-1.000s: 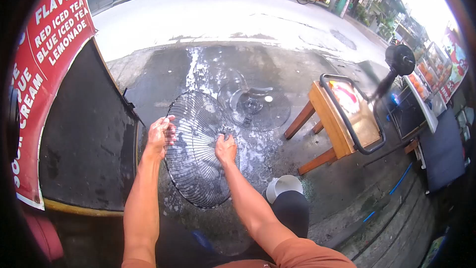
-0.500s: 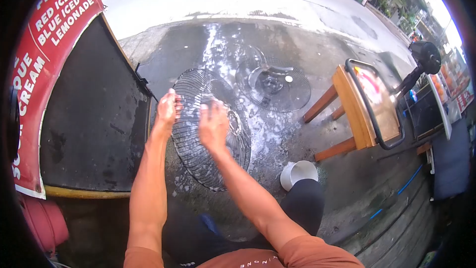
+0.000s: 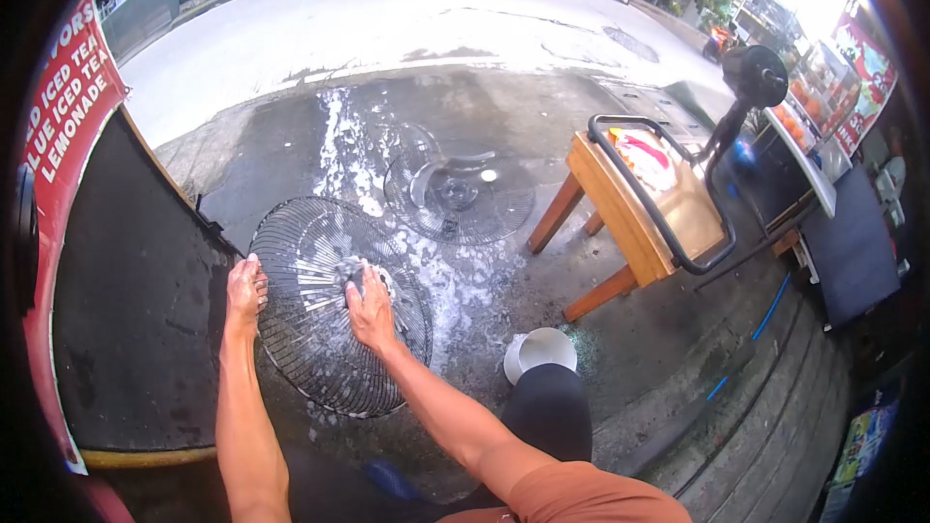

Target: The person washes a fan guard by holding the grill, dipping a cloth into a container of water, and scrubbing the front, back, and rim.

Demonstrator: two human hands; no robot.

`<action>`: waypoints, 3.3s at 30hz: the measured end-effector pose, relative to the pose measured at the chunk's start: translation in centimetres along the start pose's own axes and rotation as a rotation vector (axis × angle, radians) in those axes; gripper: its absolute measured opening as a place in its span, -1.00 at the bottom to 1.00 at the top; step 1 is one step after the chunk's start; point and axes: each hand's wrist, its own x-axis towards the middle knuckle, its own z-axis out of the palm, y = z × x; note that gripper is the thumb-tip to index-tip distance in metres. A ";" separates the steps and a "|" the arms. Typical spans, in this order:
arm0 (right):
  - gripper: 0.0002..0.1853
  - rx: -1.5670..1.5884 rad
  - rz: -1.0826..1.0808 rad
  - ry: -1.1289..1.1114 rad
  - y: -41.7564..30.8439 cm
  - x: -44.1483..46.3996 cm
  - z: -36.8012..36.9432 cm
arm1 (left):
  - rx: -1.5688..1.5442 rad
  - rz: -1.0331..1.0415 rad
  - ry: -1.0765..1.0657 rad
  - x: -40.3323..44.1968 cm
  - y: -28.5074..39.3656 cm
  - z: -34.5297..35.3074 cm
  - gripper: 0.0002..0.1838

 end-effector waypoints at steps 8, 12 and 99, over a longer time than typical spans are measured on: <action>-0.37 -0.229 -0.326 -0.121 -10.7 -2.2 1.6 | 0.114 0.237 0.018 0.4 -0.4 0.3 -0.63; -0.27 -0.132 -0.656 -0.227 -11.3 -3.4 0.3 | 0.046 0.279 -0.053 4.5 -4.2 -2.2 -0.64; -0.45 0.059 -0.013 -0.021 5.0 11.7 -1.3 | 0.933 0.395 0.473 -2.3 1.6 2.8 -0.14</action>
